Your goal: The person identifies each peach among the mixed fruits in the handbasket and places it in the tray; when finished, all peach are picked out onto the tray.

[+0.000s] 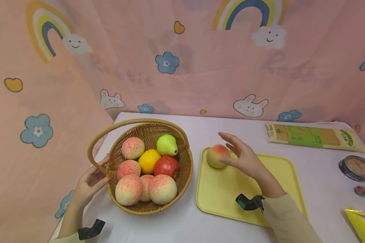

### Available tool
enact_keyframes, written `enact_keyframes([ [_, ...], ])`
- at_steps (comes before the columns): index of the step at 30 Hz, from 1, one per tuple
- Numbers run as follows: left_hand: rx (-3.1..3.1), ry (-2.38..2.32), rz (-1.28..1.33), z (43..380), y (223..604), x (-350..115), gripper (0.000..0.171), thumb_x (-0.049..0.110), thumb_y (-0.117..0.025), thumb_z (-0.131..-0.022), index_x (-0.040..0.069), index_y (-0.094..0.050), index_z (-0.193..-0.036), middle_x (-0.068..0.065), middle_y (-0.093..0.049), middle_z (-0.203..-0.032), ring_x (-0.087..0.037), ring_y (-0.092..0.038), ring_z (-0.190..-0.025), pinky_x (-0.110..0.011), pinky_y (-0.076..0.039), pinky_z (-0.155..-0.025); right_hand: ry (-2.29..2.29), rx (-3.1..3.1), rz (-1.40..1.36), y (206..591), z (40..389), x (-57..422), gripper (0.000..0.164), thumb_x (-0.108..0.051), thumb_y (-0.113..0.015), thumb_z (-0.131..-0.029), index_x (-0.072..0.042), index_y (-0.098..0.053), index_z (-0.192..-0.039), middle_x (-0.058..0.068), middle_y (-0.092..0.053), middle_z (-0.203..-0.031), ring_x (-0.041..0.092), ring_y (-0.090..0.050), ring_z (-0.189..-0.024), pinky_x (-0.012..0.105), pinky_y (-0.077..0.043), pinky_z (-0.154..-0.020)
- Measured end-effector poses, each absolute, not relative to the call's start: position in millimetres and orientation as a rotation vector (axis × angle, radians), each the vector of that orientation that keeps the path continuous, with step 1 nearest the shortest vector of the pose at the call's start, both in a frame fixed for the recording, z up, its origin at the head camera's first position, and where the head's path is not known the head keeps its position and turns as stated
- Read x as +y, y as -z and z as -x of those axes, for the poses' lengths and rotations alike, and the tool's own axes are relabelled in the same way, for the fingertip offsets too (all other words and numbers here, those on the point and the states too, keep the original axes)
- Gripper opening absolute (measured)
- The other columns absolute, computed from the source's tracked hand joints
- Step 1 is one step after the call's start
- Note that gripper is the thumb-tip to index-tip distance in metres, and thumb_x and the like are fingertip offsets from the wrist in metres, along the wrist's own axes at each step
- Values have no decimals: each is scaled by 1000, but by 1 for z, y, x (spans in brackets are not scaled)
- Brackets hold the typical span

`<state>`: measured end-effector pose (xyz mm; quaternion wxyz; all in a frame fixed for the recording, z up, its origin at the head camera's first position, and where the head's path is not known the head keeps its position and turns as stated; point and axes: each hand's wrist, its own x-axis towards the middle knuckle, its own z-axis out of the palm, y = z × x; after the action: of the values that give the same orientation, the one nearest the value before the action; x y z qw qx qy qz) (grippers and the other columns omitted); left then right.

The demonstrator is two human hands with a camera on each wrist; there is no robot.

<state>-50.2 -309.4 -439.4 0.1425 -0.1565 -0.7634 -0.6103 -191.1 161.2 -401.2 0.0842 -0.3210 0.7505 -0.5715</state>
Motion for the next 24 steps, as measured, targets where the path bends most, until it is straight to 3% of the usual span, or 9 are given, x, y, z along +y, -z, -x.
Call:
enact_keyframes([
  [6,-2205,1760,451,49,438,-309,58,-19,-55,-79,-13,-40,-135,-33,-31,-145,-6,-44,-131,-16,-40,-103,1694,2111,1223,380,177,145,70,16,-61,-81,8,-30,-142,15,-35,-150,7,-33,-138,14,-31,-110],
  [15,-2236,1723,450,49,437,-310,58,-18,-56,-80,-12,-40,-136,-37,-31,-143,-5,-44,-131,-15,-40,-103,1585,1945,1252,352,163,100,69,5,-67,-83,-2,-34,-143,15,-35,-150,13,-32,-140,20,-29,-114],
  [21,-2253,1735,457,48,437,-311,58,-18,-55,-81,-12,-38,-137,-22,-35,-148,-4,-43,-131,-15,-38,-104,1468,1904,1282,340,169,53,68,-13,-69,-87,-12,-35,-146,6,-36,-151,22,-33,-140,40,-30,-115],
  [24,-2210,1775,497,48,437,-310,57,-20,-54,-81,-14,-38,-136,-18,-37,-149,-6,-44,-131,-16,-39,-104,1461,1832,1265,335,176,30,69,-18,-70,-86,-12,-36,-145,7,-36,-151,22,-31,-141,45,-26,-116],
])
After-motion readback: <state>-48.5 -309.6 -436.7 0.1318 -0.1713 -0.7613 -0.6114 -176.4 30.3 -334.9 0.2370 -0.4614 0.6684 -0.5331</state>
